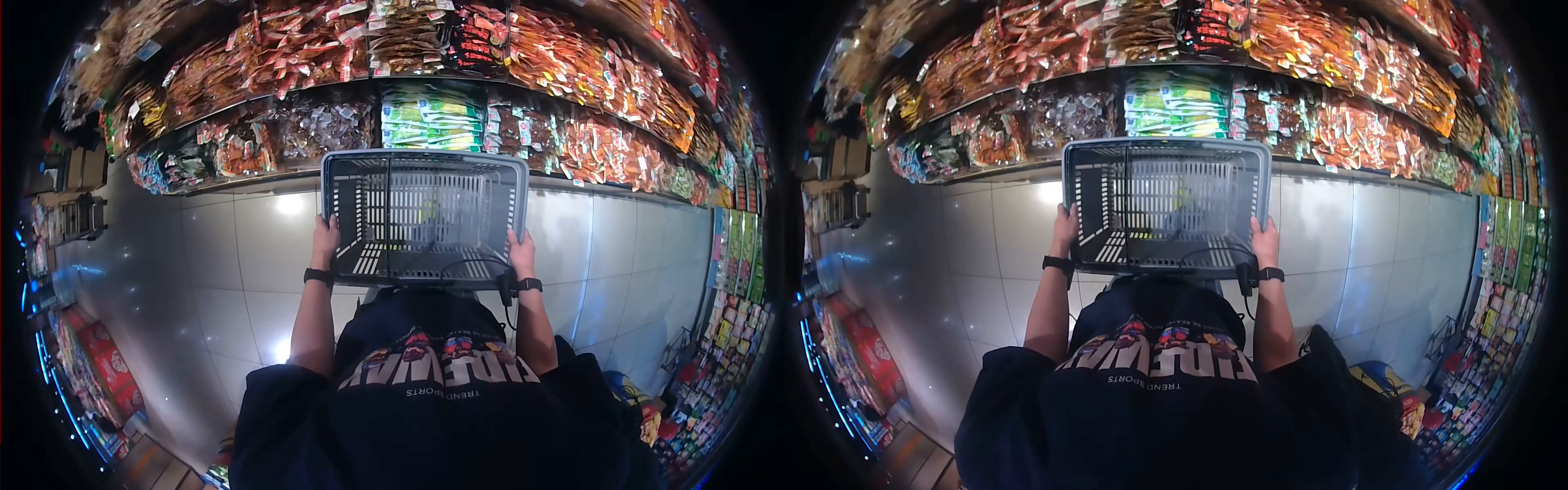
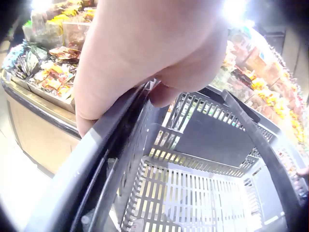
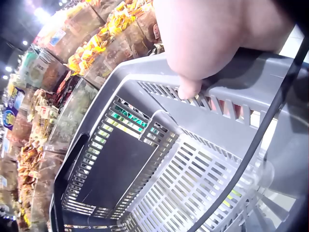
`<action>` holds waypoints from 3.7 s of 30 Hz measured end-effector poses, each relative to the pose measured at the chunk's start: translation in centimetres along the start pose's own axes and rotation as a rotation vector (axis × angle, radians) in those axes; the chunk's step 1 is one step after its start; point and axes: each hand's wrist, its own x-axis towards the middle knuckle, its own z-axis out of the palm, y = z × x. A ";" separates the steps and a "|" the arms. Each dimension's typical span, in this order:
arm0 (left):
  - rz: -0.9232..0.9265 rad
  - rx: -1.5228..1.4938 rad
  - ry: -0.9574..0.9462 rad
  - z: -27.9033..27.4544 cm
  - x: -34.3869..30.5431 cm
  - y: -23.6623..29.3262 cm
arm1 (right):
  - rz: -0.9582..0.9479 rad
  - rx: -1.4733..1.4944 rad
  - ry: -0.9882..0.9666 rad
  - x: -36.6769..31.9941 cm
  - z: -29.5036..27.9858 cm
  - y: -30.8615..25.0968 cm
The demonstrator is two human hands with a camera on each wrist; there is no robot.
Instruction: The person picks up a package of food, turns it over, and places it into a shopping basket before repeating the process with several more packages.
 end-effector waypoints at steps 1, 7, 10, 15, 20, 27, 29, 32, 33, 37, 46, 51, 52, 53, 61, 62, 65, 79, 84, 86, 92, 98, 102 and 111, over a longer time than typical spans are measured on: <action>0.004 0.000 -0.001 0.0 0.2 0.3 | -0.004 -0.010 0.000 0.2 0.1 -0.3; 0.029 0.059 0.132 -0.1 1.1 0.3 | -0.114 0.000 -0.001 2.6 1.6 -1.7; 0.076 0.101 0.207 0.1 0.5 1.4 | -0.116 -0.031 0.003 2.7 1.5 -1.9; 0.073 0.071 0.293 0.4 0.4 2.2 | -0.460 -0.491 0.243 4.1 0.9 -7.0; 0.045 0.138 0.308 0.6 0.8 2.2 | -0.603 -0.491 -0.329 8.0 2.5 -24.7; 0.017 -0.005 0.284 0.3 0.6 3.5 | -0.770 -1.212 -0.594 24.1 16.3 -26.1; -0.009 0.042 0.281 0.2 0.8 3.1 | -0.688 -1.260 -0.676 26.6 18.2 -25.8; -0.050 0.113 0.272 -0.1 0.8 3.5 | -0.884 -1.144 -0.601 25.6 19.0 -26.4; -0.060 0.082 0.258 -0.2 0.8 4.0 | -0.835 -1.125 -0.512 26.0 19.4 -26.1; -0.061 0.019 0.263 0.5 0.9 3.2 | -0.960 -1.159 -0.367 27.8 19.4 -24.0; 0.025 0.047 0.334 0.5 0.5 3.5 | -1.107 -1.077 -0.310 28.9 19.0 -24.2; -0.080 0.040 0.194 -0.1 1.0 2.9 | -1.174 -1.107 -0.496 19.0 12.1 -28.8; -0.072 0.031 0.192 0.0 0.8 2.9 | -1.311 -1.043 -0.462 17.2 10.7 -28.7; 0.073 0.129 0.414 0.0 0.3 3.6 | -1.364 -0.997 -0.436 14.6 9.5 -29.3; 0.480 -0.754 -0.204 -6.3 -8.8 19.2 | -0.486 0.050 -0.934 -4.8 0.4 -35.0; 0.633 -0.746 -0.355 -6.1 -9.3 20.5 | -0.458 0.207 -0.985 -7.5 0.5 -34.7; 0.502 -1.275 -0.913 -5.0 -13.5 24.0 | -0.414 0.417 -0.952 -13.6 1.1 -33.4; 0.482 -1.224 -0.822 -10.6 -22.8 24.9 | -0.825 0.398 -0.425 -22.3 2.2 -32.4; 0.625 -1.194 -0.762 -12.6 -24.2 23.5 | -0.908 0.424 -0.510 -24.7 2.1 -33.4; 0.633 -1.174 -0.752 -13.1 -24.5 23.1 | -0.918 0.435 -0.539 -25.2 2.3 -33.3; 0.685 -1.147 -0.680 -13.8 -24.8 22.8 | -1.009 0.402 -0.547 -25.3 2.9 -33.4; 0.653 -1.167 -0.703 -13.9 -24.4 22.8 | -1.005 0.419 -0.519 -25.1 3.5 -33.3; 0.638 -1.165 -0.728 -13.6 -23.9 22.7 | -0.989 0.445 -0.510 -24.8 3.6 -33.1; 0.478 -1.321 -0.753 -13.3 -24.2 22.8 | -0.980 0.478 -0.545 -24.3 4.0 -33.0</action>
